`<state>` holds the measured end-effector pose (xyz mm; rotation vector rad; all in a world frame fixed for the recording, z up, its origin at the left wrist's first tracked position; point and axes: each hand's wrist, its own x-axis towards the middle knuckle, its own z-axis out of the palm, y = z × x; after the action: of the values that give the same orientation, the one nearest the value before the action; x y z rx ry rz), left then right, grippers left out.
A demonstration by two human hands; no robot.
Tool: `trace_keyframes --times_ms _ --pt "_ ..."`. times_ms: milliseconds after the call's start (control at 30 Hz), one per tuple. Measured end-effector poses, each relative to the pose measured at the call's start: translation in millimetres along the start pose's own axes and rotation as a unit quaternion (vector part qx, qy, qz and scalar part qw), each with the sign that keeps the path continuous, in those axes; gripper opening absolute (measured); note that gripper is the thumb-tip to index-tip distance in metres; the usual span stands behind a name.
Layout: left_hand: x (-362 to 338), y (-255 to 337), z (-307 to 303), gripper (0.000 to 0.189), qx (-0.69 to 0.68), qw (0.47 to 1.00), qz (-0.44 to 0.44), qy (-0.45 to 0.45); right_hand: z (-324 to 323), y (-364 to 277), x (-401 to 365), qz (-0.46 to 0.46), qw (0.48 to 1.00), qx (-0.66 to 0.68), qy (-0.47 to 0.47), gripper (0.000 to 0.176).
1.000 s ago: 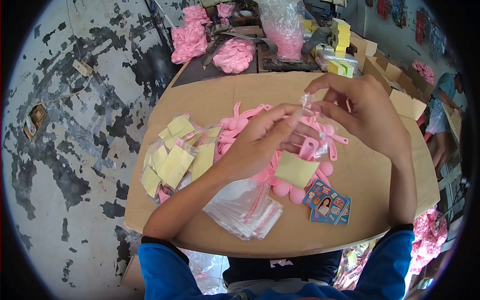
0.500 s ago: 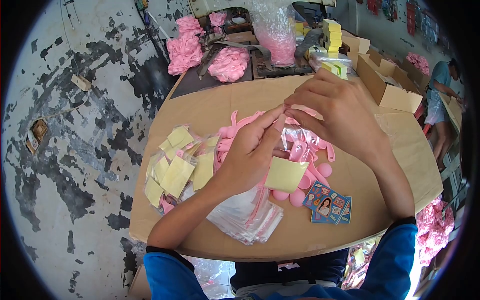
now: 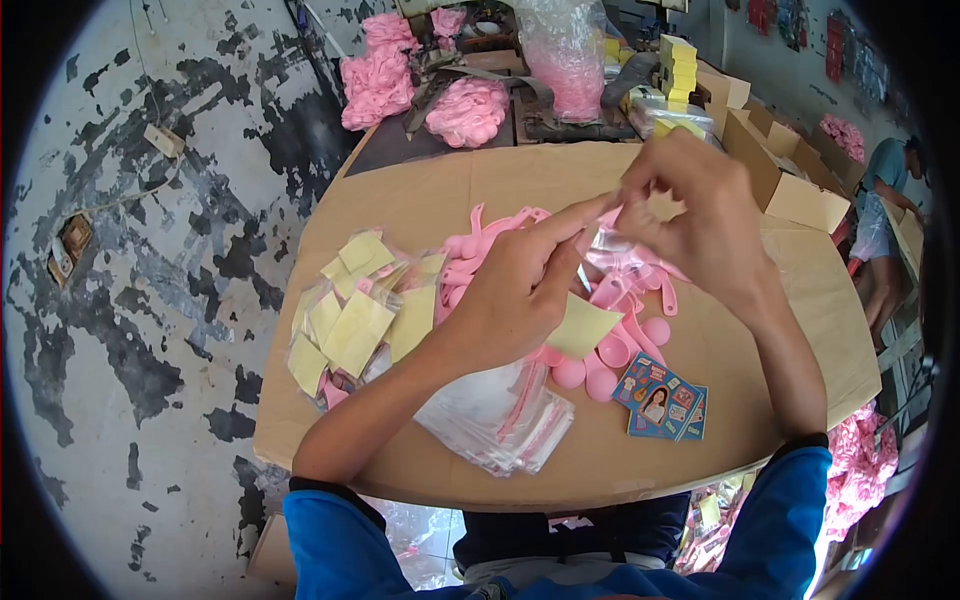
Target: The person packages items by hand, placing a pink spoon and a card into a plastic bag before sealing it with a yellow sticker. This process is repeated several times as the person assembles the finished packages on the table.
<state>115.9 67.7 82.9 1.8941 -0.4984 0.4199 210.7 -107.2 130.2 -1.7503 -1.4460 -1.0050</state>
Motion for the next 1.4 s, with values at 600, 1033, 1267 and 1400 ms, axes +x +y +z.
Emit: trace_keyframes --times_ms 600,1033,1267,1400 --pt "-7.1 -20.5 38.4 0.033 -0.257 0.958 -0.127 0.018 -28.9 27.9 -91.5 0.344 0.836 0.420 -0.081 0.027" --pt "-14.3 -35.8 52.8 0.037 -0.294 0.935 -0.199 0.016 1.7 -1.8 -102.1 0.386 0.820 0.395 -0.150 0.019" --pt "-16.3 -46.3 61.8 0.033 -0.290 0.934 -0.207 0.017 -6.2 14.0 -105.2 0.388 0.791 0.414 -0.229 0.023" --pt "-12.9 -38.4 58.8 0.032 -0.258 0.943 -0.211 -0.005 -2.8 15.8 -105.8 0.376 0.817 0.396 -0.186 0.023"
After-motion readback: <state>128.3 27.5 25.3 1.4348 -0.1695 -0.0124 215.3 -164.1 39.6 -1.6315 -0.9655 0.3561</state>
